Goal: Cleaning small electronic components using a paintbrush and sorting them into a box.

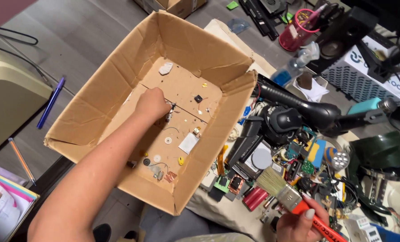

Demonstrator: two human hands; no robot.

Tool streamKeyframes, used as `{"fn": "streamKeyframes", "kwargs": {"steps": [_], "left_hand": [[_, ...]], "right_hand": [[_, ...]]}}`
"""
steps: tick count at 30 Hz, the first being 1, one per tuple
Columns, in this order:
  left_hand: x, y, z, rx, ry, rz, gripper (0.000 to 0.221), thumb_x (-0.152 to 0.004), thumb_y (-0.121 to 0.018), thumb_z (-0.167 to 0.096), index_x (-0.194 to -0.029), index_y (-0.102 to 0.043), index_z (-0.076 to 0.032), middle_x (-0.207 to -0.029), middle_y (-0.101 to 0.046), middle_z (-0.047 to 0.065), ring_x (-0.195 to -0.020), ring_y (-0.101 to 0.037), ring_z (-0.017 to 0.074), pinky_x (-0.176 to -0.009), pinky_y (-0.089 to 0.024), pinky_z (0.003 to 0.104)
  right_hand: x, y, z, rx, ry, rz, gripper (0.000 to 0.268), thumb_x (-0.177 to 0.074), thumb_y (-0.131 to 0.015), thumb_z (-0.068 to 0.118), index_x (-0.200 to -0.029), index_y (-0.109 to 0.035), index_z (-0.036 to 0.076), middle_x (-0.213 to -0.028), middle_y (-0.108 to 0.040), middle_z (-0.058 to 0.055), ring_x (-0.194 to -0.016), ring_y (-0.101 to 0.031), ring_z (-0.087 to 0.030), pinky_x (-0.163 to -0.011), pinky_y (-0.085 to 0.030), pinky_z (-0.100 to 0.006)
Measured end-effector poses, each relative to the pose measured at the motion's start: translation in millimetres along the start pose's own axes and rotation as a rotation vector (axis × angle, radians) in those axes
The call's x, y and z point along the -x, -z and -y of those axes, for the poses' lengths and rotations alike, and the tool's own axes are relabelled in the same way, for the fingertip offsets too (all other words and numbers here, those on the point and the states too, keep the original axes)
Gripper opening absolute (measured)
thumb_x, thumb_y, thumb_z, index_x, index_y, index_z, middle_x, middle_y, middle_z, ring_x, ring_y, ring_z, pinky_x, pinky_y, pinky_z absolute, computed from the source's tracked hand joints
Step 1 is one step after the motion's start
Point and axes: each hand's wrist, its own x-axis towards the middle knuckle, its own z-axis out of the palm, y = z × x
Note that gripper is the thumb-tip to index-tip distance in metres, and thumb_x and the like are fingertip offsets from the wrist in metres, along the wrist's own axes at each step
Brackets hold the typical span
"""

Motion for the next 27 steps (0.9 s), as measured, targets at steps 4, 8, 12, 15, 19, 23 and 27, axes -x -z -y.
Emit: {"fn": "streamKeyframes", "kwargs": {"steps": [4, 8, 12, 15, 19, 23, 27], "left_hand": [[0, 6, -5, 0.040, 0.052, 0.064, 0.020, -0.070, -0.065, -0.005, -0.065, -0.046, -0.006, -0.064, -0.052, 0.009, -0.060, -0.052, 0.0239, -0.047, -0.038, 0.036], [0, 3, -7, -0.016, 0.091, 0.094, 0.013, -0.067, -0.062, -0.004, -0.066, -0.050, -0.007, -0.065, -0.054, 0.008, -0.062, -0.054, 0.0246, -0.046, -0.040, 0.036], [5, 10, -13, -0.021, 0.078, 0.071, 0.011, -0.073, -0.063, -0.002, -0.071, -0.052, -0.005, -0.068, -0.059, 0.010, -0.065, -0.060, 0.0256, -0.048, -0.043, 0.038], [13, 21, -15, 0.063, 0.016, 0.030, 0.026, -0.067, -0.058, 0.004, -0.056, -0.041, -0.012, -0.059, -0.048, 0.009, -0.063, -0.050, 0.0253, -0.050, -0.035, 0.039], [66, 44, -33, 0.199, -0.062, -0.029, 0.033, -0.075, -0.066, -0.012, -0.105, -0.076, -0.015, -0.103, -0.073, 0.010, -0.086, -0.068, 0.0271, -0.074, -0.052, 0.041], [131, 40, -53, 0.674, -0.281, -0.001, 0.028, -0.081, -0.071, -0.009, -0.109, -0.076, -0.010, -0.089, -0.074, 0.001, -0.075, -0.071, 0.0124, -0.077, -0.056, 0.026], [204, 31, -80, 0.856, -0.436, 0.085, 0.029, -0.086, -0.074, -0.010, -0.115, -0.076, -0.010, -0.099, -0.080, 0.005, -0.077, -0.075, 0.0110, -0.072, -0.065, 0.023]], "right_hand": [[-1, -15, -6, -0.060, -0.020, 0.008, 0.043, -0.101, -0.057, 0.050, -0.119, -0.059, 0.010, -0.097, -0.055, -0.010, -0.056, -0.056, -0.018, -0.049, -0.051, -0.022], [-4, -17, -20, -0.148, 0.030, 0.015, 0.043, -0.099, -0.063, 0.050, -0.117, -0.061, 0.011, -0.102, -0.059, -0.012, -0.063, -0.059, -0.019, -0.044, -0.053, -0.024], [-3, -12, -24, -0.049, 0.073, -0.056, 0.044, -0.099, -0.062, 0.050, -0.115, -0.062, 0.009, -0.108, -0.060, -0.011, -0.073, -0.057, -0.016, -0.050, -0.048, -0.024], [-3, -8, -16, -0.169, 0.050, -0.038, 0.043, -0.096, -0.065, 0.047, -0.115, -0.062, 0.009, -0.104, -0.058, -0.009, -0.061, -0.056, -0.015, -0.042, -0.051, -0.021], [-4, 7, -13, -0.058, 0.008, -0.076, 0.051, -0.097, -0.059, 0.041, -0.132, -0.062, 0.003, -0.119, -0.060, -0.008, -0.100, -0.057, -0.013, -0.092, -0.045, -0.019], [-9, 25, -17, -0.118, 0.080, 0.005, 0.046, -0.099, -0.057, 0.033, -0.128, -0.062, -0.003, -0.128, -0.065, -0.019, -0.114, -0.064, -0.025, -0.103, -0.052, -0.030], [-18, 40, 7, -0.387, 0.091, 0.314, 0.046, -0.103, -0.060, 0.036, -0.125, -0.062, -0.004, -0.132, -0.055, -0.024, -0.077, -0.065, -0.033, -0.055, -0.065, -0.036]]}}
